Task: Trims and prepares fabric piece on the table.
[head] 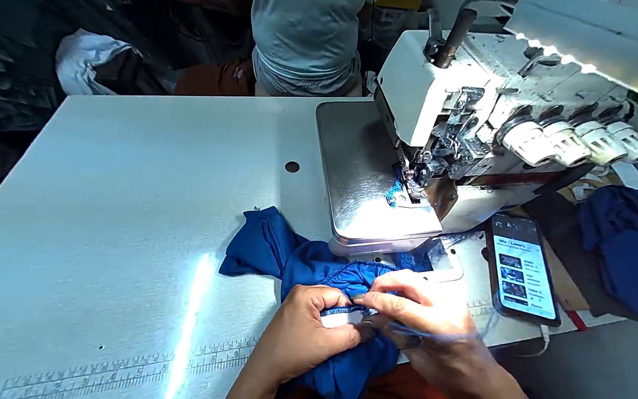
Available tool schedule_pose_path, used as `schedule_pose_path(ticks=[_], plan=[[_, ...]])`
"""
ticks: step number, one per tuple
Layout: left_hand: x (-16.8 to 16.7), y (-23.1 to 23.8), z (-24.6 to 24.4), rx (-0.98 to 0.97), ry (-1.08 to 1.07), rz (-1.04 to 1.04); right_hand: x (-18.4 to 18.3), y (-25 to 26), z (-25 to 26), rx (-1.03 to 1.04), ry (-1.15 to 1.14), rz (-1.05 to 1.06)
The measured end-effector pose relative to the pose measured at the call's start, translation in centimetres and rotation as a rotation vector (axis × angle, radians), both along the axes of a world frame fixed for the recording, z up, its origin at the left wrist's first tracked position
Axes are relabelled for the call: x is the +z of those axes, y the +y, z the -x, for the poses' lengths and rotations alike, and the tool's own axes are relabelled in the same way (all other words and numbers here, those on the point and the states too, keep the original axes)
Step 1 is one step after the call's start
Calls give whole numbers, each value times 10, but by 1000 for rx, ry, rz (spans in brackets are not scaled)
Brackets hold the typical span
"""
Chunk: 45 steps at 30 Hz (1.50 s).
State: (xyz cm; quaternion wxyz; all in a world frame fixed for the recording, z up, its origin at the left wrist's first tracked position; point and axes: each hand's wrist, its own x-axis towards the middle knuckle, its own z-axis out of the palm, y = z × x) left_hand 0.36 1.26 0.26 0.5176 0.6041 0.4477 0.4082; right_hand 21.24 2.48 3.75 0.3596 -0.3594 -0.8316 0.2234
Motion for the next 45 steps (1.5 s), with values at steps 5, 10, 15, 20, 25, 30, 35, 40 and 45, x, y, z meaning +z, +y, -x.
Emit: schedule_pose_path(ticks=[5,10,15,20,25,30,35,40,45], plan=[[2,0,2,-23,-23,28,-20,2,12,1,12,-287],[5,1,5,-56,-86,95,-29,3,5,-118,38,-399],[4,-1,3,-25,-115,84,-8,13,-13,-233,82,-274],[0,-1,5,-53,-162,19,-8,0,-14,-14,46,267],[-4,0,6,-91,-224,-64,-2,2,-10,18,146,416],[-8,-7,12,140,-12,-238,-10,-1,-23,-55,-20,39],[-7,-8,5,279,0,-252,-26,-4,-21,-187,68,-5],[-5,-11,12,293,11,-234,-31,-3,-21,-199,82,31],[0,-9,12,236,-30,-130,-39,4,-27,-245,168,83]])
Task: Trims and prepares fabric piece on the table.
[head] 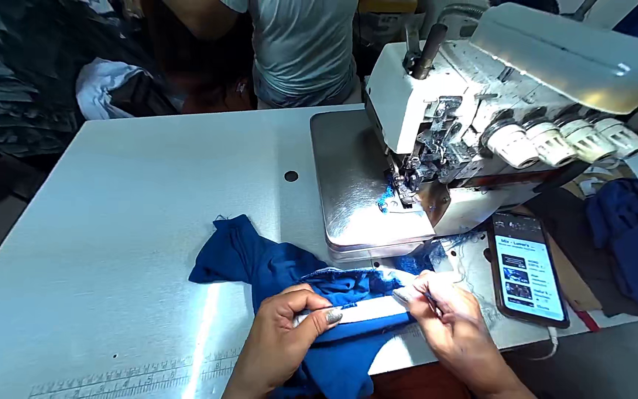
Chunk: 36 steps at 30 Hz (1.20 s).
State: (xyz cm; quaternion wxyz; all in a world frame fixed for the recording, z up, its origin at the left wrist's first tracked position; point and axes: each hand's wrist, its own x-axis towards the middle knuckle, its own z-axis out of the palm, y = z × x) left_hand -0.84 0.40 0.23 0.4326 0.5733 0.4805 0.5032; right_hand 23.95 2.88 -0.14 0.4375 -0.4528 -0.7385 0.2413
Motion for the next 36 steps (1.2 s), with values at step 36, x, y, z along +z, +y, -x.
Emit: schedule_pose_path(ticks=[36], plan=[[-4,5,-30,-190,-589,166,21,-16,18,105,114,243]])
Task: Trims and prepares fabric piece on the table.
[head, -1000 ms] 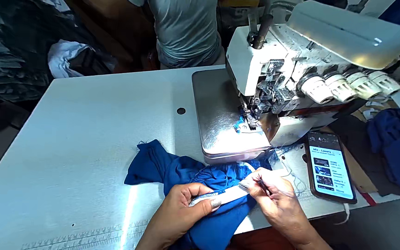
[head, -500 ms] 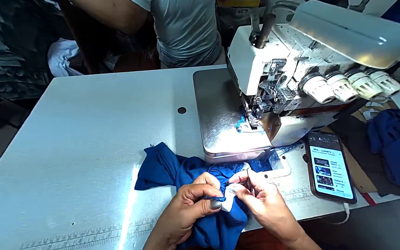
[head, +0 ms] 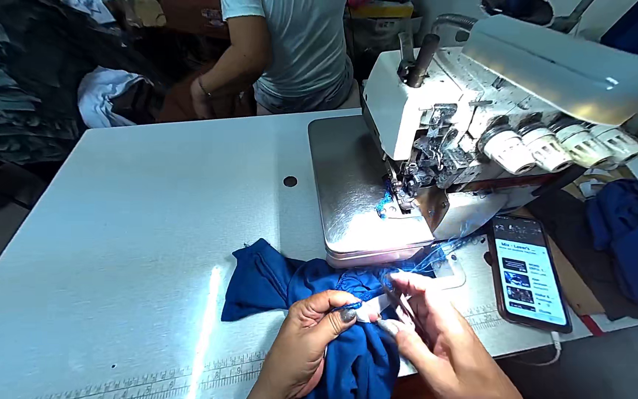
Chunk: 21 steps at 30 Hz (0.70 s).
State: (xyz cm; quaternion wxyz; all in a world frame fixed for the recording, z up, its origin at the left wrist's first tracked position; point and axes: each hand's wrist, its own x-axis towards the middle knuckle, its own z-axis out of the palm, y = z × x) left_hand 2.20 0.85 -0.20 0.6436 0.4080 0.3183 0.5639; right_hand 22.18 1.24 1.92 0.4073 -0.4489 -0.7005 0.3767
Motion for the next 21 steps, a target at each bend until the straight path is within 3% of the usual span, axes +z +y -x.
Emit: schedule_pose_path(ticks=[4,18,21], plan=[[0,0,-3,42,41,-7,14,-9,-1,59,-126,-172],[-3,-1,0,5,64,-46,17,-11,1,46,-163,-166],[-3,0,1,1,74,-54,27,-13,1,33,-164,-76]])
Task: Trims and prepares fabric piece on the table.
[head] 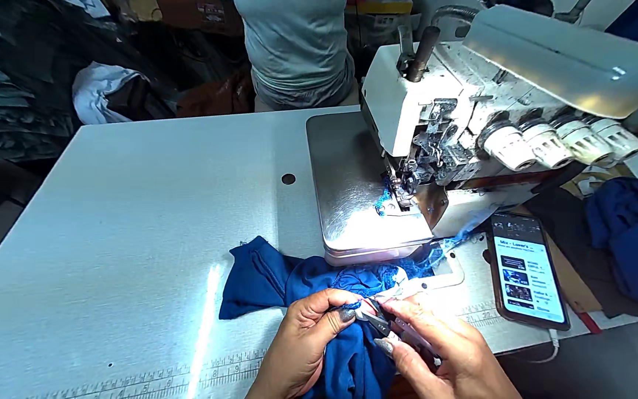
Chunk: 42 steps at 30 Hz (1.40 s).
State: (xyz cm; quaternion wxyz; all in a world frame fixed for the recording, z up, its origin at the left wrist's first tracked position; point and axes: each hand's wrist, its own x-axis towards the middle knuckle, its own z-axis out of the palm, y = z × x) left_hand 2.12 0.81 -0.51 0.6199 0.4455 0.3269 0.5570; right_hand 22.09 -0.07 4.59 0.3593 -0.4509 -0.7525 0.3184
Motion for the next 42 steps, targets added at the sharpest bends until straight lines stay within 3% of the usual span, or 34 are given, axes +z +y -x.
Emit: schedule_pose_path(ticks=[12,19,24,31,42], plan=[[-2,0,0,1,30,-39,-7,-4,5,-24,-16,-61],[-2,-2,-1,9,13,-27,-29,-17,27,-100,238,74],[-2,-3,0,-5,-26,-23,-39,-15,31,-215,441,-35],[-1,-2,0,6,1,-13,-15,-11,11,-69,156,18],[-2,-2,0,-23,19,-32,-7,-8,7,-45,74,36]])
